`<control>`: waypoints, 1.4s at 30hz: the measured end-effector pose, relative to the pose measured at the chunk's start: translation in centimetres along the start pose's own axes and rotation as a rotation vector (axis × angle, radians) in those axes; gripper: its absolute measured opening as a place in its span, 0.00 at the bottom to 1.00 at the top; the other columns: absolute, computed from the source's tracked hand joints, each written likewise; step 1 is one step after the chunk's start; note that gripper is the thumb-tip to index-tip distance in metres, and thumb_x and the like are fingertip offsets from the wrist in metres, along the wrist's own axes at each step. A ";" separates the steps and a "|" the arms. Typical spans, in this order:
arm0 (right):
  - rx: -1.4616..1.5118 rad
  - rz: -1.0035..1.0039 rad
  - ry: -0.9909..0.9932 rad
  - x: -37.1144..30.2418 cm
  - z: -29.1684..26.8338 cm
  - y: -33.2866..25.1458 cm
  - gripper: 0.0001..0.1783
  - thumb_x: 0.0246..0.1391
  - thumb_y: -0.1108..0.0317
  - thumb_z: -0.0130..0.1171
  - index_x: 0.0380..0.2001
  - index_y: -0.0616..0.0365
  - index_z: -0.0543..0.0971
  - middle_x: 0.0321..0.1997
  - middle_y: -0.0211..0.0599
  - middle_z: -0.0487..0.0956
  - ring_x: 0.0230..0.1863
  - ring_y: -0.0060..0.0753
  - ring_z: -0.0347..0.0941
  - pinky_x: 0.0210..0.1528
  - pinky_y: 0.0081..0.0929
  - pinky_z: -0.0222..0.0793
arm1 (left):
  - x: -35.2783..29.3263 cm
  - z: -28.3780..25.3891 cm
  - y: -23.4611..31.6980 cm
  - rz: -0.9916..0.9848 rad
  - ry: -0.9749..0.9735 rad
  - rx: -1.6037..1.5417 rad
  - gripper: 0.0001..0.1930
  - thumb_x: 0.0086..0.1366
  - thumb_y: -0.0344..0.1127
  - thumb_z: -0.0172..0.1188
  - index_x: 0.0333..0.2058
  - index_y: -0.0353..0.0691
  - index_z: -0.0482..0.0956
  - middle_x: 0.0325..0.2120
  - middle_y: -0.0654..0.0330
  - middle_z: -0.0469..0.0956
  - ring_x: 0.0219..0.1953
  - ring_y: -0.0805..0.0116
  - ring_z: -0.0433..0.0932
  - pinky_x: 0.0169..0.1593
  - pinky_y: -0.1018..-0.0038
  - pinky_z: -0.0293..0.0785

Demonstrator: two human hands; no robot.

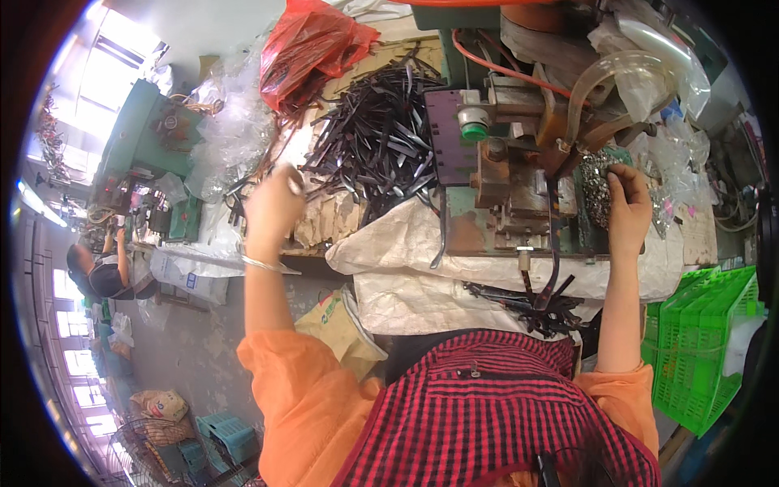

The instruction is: The person repeatedly picks small black plastic strips and metallic pins, places them into a press machine, and activates the press to join the parts. The person then removes the assembled components and sets them aside, continuing the cycle throughout the clip.

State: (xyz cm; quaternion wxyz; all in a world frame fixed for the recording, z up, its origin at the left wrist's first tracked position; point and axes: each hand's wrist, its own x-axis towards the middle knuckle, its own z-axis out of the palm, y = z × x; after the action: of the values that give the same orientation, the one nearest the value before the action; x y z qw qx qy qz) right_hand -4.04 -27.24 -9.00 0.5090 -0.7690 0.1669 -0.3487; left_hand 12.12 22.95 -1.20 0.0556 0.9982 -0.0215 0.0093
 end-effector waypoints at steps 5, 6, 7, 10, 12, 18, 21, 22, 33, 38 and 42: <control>-0.072 0.073 0.070 -2.3 -0.6 0.1 0.10 0.66 0.73 0.60 0.46 0.63 0.84 0.44 0.33 0.86 0.48 0.23 0.79 0.56 0.21 0.70 | 4.9 12.1 -9.2 -0.043 0.364 -0.384 0.13 0.71 0.35 0.55 0.47 0.39 0.84 0.30 0.54 0.87 0.33 0.60 0.85 0.40 0.67 0.77; -0.089 0.091 0.105 -3.1 -1.4 0.1 0.11 0.66 0.73 0.60 0.47 0.63 0.85 0.45 0.33 0.86 0.49 0.23 0.79 0.56 0.22 0.71 | 4.0 14.5 -7.7 -0.054 0.331 -0.535 0.13 0.71 0.35 0.56 0.49 0.40 0.84 0.36 0.54 0.87 0.39 0.62 0.85 0.45 0.68 0.78; -0.115 0.079 0.150 -3.9 -2.8 0.6 0.11 0.65 0.73 0.60 0.48 0.63 0.85 0.45 0.34 0.86 0.49 0.24 0.79 0.56 0.22 0.71 | 2.8 15.0 -4.8 -0.055 0.366 -0.608 0.12 0.70 0.33 0.58 0.49 0.40 0.84 0.38 0.54 0.87 0.40 0.63 0.85 0.46 0.69 0.78; -0.169 0.072 0.174 -5.8 -6.4 1.1 0.11 0.65 0.74 0.60 0.48 0.62 0.85 0.47 0.35 0.86 0.50 0.24 0.80 0.57 0.23 0.71 | 0.0 13.5 0.0 -0.135 0.490 -0.866 0.13 0.66 0.26 0.63 0.49 0.40 0.84 0.40 0.55 0.87 0.44 0.66 0.85 0.48 0.70 0.78; -0.161 0.108 0.151 -6.2 -6.8 -1.4 0.11 0.65 0.74 0.60 0.47 0.62 0.85 0.48 0.35 0.86 0.50 0.25 0.80 0.57 0.24 0.72 | -0.6 10.6 2.6 0.003 0.611 -0.801 0.12 0.64 0.25 0.65 0.47 0.40 0.84 0.37 0.57 0.87 0.42 0.68 0.86 0.47 0.71 0.78; 0.050 -0.242 -0.045 -2.5 2.7 -9.2 0.13 0.56 0.78 0.65 0.45 0.61 0.84 0.43 0.41 0.85 0.45 0.35 0.83 0.50 0.28 0.76 | 1.8 7.4 5.4 0.067 0.679 -0.465 0.06 0.64 0.28 0.67 0.40 0.38 0.83 0.28 0.61 0.84 0.31 0.67 0.82 0.39 0.70 0.76; 0.305 -0.078 -0.073 -3.0 6.3 -9.6 0.18 0.58 0.77 0.62 0.52 0.65 0.75 0.46 0.42 0.84 0.47 0.31 0.83 0.51 0.27 0.76 | -1.0 7.6 7.6 0.009 0.602 -0.703 0.05 0.69 0.32 0.65 0.39 0.37 0.83 0.23 0.65 0.79 0.26 0.73 0.76 0.33 0.74 0.72; 0.371 -0.060 -0.083 -3.4 6.6 -9.6 0.20 0.59 0.78 0.60 0.55 0.66 0.74 0.46 0.43 0.84 0.47 0.29 0.82 0.52 0.25 0.75 | -2.4 8.4 8.7 -0.018 0.544 -0.905 0.06 0.71 0.34 0.65 0.40 0.37 0.84 0.20 0.68 0.76 0.25 0.75 0.73 0.31 0.77 0.70; 0.486 0.080 -0.166 -4.5 6.1 -13.5 0.31 0.57 0.79 0.60 0.65 0.66 0.66 0.47 0.47 0.84 0.50 0.36 0.81 0.57 0.30 0.73 | -8.1 -4.5 21.6 0.656 0.653 -1.378 0.09 0.70 0.22 0.57 0.44 0.27 0.82 0.44 0.55 0.71 0.36 0.71 0.74 0.31 0.84 0.75; 0.089 -0.177 -0.405 -4.2 1.3 -12.3 0.32 0.53 0.76 0.61 0.64 0.61 0.72 0.62 0.57 0.76 0.66 0.55 0.71 0.69 0.44 0.66 | -10.9 -1.1 19.8 0.821 0.767 -1.034 0.09 0.60 0.16 0.60 0.37 0.30 0.84 0.41 0.47 0.81 0.36 0.61 0.82 0.34 0.73 0.83; -0.902 -0.149 -0.005 -3.4 -1.9 -2.8 0.19 0.48 0.69 0.70 0.45 0.57 0.84 0.65 0.57 0.72 0.72 0.61 0.61 0.61 0.56 0.69 | -11.1 0.5 23.2 1.267 0.677 -0.694 0.15 0.50 0.22 0.68 0.40 0.36 0.88 0.39 0.55 0.86 0.28 0.68 0.80 0.31 0.76 0.75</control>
State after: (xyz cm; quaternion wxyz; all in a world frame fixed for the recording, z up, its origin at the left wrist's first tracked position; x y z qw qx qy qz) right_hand -8.07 -25.23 -7.25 0.0969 -0.9246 0.2450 -0.2750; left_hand -0.02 0.32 0.63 0.3510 0.6646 -0.5686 0.3343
